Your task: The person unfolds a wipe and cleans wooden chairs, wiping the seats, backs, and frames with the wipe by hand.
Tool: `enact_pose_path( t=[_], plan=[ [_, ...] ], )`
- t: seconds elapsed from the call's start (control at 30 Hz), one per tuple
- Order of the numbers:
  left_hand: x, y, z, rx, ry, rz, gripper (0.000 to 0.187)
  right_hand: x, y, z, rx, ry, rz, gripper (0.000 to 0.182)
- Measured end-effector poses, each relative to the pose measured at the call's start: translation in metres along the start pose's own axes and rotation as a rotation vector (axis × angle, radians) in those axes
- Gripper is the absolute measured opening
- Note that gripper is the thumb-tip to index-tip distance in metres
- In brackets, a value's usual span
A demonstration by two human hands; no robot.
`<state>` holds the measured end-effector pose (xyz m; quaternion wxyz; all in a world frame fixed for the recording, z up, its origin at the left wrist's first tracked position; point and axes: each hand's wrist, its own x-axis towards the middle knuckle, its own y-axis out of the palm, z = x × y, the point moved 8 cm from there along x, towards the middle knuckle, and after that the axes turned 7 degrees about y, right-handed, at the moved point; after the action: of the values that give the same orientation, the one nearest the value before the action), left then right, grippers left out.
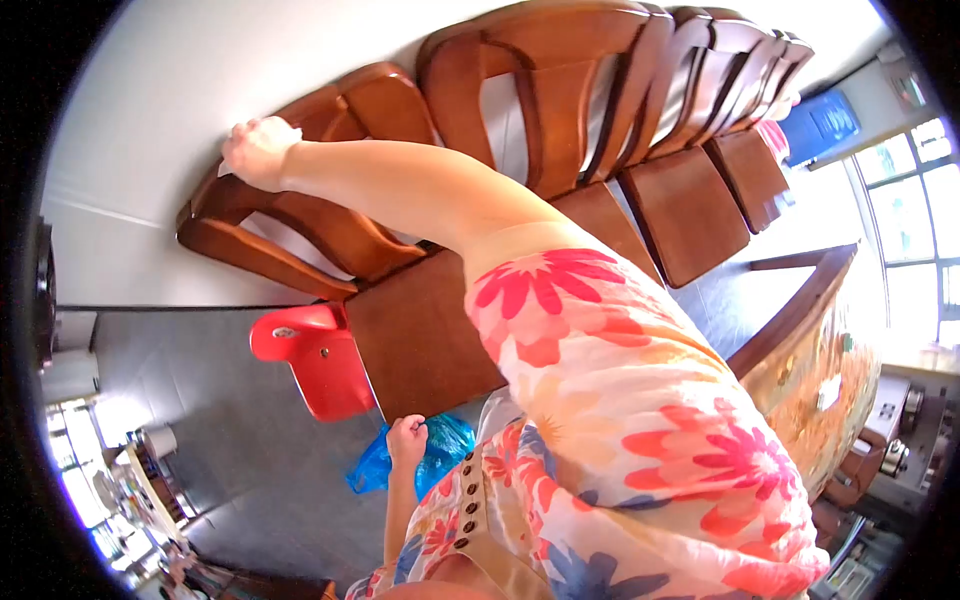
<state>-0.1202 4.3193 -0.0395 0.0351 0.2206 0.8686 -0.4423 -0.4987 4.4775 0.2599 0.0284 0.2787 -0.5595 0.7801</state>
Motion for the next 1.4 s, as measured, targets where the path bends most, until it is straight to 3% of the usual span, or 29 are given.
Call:
enact_pose_path(
  t=[0.27,0.33,0.4,0.47,0.53,0.6,0.63,0.67,0.73,0.8,0.87,0.93,1.03,1.13,1.23,1.4],
  plan=[
    [0.050,-0.017,-0.039,0.132,0.010,0.033,0.012,-0.096,-0.039,-0.139,0.149,0.100,-0.304,0.011],
    [0.053,-0.007,-0.035,0.146,0.000,0.058,0.012,-0.129,-0.021,-0.171,0.238,0.257,-0.127,0.017],
    [0.057,0.000,-0.052,0.135,0.012,0.076,0.012,-0.186,-0.026,-0.208,0.432,0.479,-0.252,0.017],
    [0.066,0.008,-0.069,0.135,0.041,0.101,0.012,-0.261,0.013,-0.273,0.439,1.007,-0.023,0.014],
    [0.086,0.014,-0.094,0.141,0.113,0.116,0.010,-0.334,0.006,-0.325,0.398,1.090,-0.232,0.012],
    [0.120,0.004,-0.134,0.153,0.218,0.078,0.009,-0.368,-0.024,-0.383,0.357,1.233,-0.245,0.011],
    [0.143,-0.007,-0.159,0.130,0.262,0.039,0.008,-0.372,-0.057,-0.408,0.401,1.149,-0.476,0.012],
    [0.167,-0.021,-0.189,0.105,0.306,0.001,0.008,-0.360,-0.098,-0.425,0.309,1.089,-0.574,0.013],
    [0.214,-0.056,-0.265,0.115,0.602,-0.112,0.006,-0.339,-0.163,-0.464,0.246,1.067,-0.753,0.017],
    [0.253,-0.092,-0.341,0.110,0.633,-0.262,0.007,-0.313,-0.210,-0.479,0.370,0.952,-0.899,0.013],
    [0.282,-0.120,-0.419,0.190,0.904,-0.409,0.007,-0.305,-0.210,-0.497,0.333,0.952,-0.889,0.013],
    [0.303,-0.134,-0.487,0.229,1.093,-0.524,0.008,-0.306,-0.194,-0.504,0.557,0.845,-0.941,0.014],
    [0.331,-0.141,-0.560,0.353,1.327,-0.648,0.011,-0.329,-0.161,-0.515,0.323,0.821,-0.929,0.012],
    [0.367,-0.141,-0.603,0.463,1.364,-0.663,0.014,-0.350,-0.141,-0.520,0.459,0.804,-0.936,0.006],
    [0.376,-0.120,-0.627,0.488,1.493,-0.644,0.014,-0.382,-0.123,-0.525,0.366,0.995,-0.815,0.012],
    [0.387,-0.098,-0.628,0.641,1.620,-0.529,0.017,-0.421,-0.093,-0.537,0.353,1.113,-0.832,0.015]
  ],
)
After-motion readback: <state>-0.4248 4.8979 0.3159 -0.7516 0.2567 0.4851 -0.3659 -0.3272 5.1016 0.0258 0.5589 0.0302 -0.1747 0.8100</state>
